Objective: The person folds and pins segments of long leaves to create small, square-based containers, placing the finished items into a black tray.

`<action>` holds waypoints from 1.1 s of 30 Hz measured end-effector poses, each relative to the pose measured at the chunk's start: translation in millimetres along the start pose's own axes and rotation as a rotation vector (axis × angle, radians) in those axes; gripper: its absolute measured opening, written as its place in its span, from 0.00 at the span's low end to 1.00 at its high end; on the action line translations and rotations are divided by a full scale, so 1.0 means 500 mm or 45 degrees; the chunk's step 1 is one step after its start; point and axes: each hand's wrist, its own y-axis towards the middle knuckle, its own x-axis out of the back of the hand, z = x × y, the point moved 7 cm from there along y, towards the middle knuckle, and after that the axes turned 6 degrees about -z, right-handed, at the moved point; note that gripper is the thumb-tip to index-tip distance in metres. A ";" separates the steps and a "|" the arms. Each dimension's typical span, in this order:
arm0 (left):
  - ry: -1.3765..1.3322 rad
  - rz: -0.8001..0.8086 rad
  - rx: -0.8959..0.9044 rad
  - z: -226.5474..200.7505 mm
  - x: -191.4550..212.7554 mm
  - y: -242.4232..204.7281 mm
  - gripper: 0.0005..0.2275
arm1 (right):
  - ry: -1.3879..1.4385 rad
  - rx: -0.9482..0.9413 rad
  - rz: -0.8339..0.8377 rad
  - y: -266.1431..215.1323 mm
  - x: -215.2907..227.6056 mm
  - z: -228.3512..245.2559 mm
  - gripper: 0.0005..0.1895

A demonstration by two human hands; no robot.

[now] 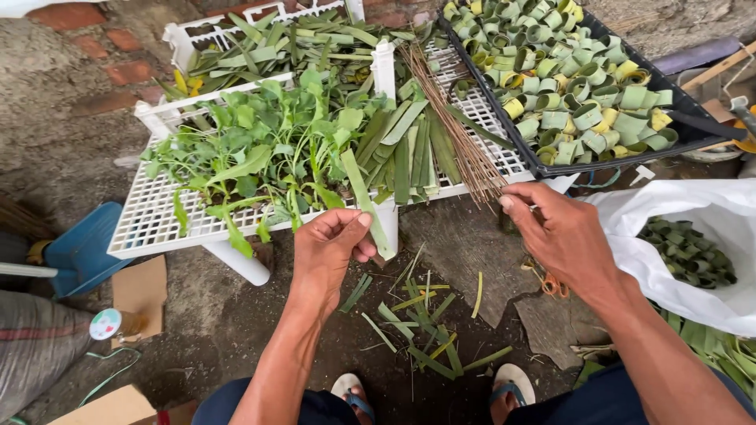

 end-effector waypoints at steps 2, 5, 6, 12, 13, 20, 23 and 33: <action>-0.018 -0.003 -0.027 -0.008 -0.003 -0.003 0.06 | -0.011 0.019 -0.020 -0.007 0.005 -0.005 0.08; -0.001 0.052 0.010 -0.013 -0.008 0.005 0.04 | -0.139 0.111 0.039 -0.008 0.006 -0.006 0.11; 0.031 0.106 0.077 -0.008 -0.012 0.008 0.03 | -0.258 0.185 0.123 -0.010 0.000 -0.004 0.14; 0.016 0.098 0.162 0.033 -0.038 0.025 0.08 | -0.196 0.216 0.053 -0.014 0.008 -0.010 0.17; 0.017 0.112 0.169 0.034 -0.051 0.018 0.08 | -0.206 0.204 0.048 -0.015 0.007 0.006 0.17; -0.112 0.259 0.118 0.027 -0.132 -0.019 0.07 | 0.078 0.120 -0.114 -0.003 0.003 0.050 0.18; -0.133 0.355 0.157 0.038 -0.163 -0.030 0.07 | 0.089 0.174 -0.122 0.010 -0.007 0.059 0.21; -0.188 0.560 0.245 0.064 -0.221 -0.072 0.06 | 0.023 0.241 -0.241 0.016 -0.036 0.030 0.10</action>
